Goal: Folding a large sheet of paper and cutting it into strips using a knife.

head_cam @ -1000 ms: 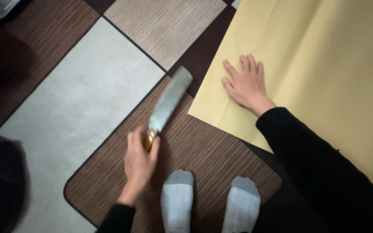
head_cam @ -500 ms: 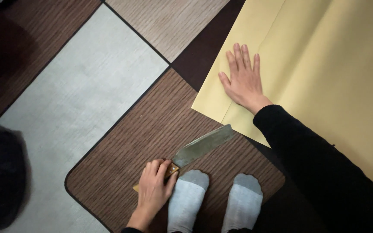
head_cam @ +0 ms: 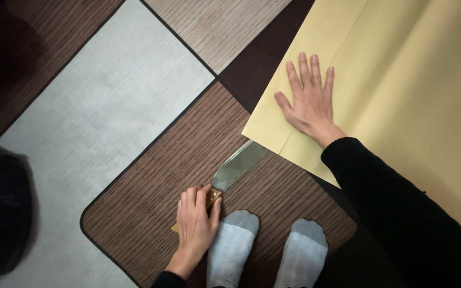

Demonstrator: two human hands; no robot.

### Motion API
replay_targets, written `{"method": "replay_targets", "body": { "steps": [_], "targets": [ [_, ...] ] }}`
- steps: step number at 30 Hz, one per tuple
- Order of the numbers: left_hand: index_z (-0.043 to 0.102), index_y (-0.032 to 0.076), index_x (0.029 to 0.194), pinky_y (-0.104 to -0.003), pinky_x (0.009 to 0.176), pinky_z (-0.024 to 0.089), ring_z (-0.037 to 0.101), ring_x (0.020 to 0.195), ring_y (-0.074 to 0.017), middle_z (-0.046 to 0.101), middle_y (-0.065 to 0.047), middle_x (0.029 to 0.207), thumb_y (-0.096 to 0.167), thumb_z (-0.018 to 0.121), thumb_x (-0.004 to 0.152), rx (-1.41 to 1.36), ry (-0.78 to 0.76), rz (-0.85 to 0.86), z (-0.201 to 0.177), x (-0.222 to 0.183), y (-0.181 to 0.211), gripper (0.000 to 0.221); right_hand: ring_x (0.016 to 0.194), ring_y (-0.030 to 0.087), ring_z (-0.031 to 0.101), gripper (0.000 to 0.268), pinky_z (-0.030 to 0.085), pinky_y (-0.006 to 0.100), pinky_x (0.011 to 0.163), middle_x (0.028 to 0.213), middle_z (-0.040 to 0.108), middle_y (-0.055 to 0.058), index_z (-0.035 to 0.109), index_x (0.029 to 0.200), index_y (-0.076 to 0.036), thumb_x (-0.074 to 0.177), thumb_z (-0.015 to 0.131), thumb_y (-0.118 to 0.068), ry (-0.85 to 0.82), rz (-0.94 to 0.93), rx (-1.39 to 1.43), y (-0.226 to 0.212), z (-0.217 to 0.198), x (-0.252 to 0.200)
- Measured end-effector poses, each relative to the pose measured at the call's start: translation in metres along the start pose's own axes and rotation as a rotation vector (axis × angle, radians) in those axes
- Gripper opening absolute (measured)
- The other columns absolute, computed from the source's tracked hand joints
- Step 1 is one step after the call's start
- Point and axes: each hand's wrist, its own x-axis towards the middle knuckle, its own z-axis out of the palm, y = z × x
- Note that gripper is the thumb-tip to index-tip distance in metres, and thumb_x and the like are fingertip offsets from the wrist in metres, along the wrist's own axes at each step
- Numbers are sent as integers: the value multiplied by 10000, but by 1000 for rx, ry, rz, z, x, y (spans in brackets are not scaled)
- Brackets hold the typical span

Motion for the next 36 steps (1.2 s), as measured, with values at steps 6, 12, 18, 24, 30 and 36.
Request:
{"method": "replay_targets", "body": {
  "steps": [6,12,18,24,30,36],
  "targets": [
    [684,93,1365,-460,872,519,631,1026,-324,641,-124,1183,367,695,1110,-5,61,-66,4,10,5,375,1765,336,-106,909,-126,659,1372,1928,-35,137,102,1862,-171,1139,237,-707,-18,16,-18,-2,-1,0],
    [673,74,1406,-431,855,504,612,1047,-297,636,-129,1192,367,689,1114,1,32,-81,2,12,6,414,1765,324,-112,917,-125,660,1376,1932,-36,118,104,1865,-188,1133,253,-721,-21,32,-14,-2,2,1],
    [675,76,1385,-426,835,505,605,1031,-293,627,-123,1175,352,714,1102,5,25,-71,1,19,9,397,1769,339,-83,896,-103,659,1382,1935,-2,129,127,1865,-182,1144,315,-680,1,27,7,-3,1,0],
    [692,102,1404,-460,853,496,615,1017,-333,638,-128,1193,394,678,1115,23,41,-100,-1,7,-2,411,1767,329,-86,904,-101,656,1381,1934,3,133,139,1863,-181,1135,312,-690,-11,33,-10,-3,2,2],
    [686,77,1406,-435,821,478,601,999,-301,641,-130,1188,375,658,1133,19,29,-69,1,19,5,405,1771,338,-76,893,-84,666,1389,1936,-2,127,125,1866,-186,1147,308,-684,8,25,-19,0,6,1],
    [697,120,1431,-485,915,504,626,1072,-340,647,-130,1240,411,678,1111,9,26,-138,4,5,-5,433,1770,310,-108,901,-116,643,1387,1938,-34,111,101,1870,-192,1145,297,-691,-12,32,-25,-1,5,2]
  ]
}}
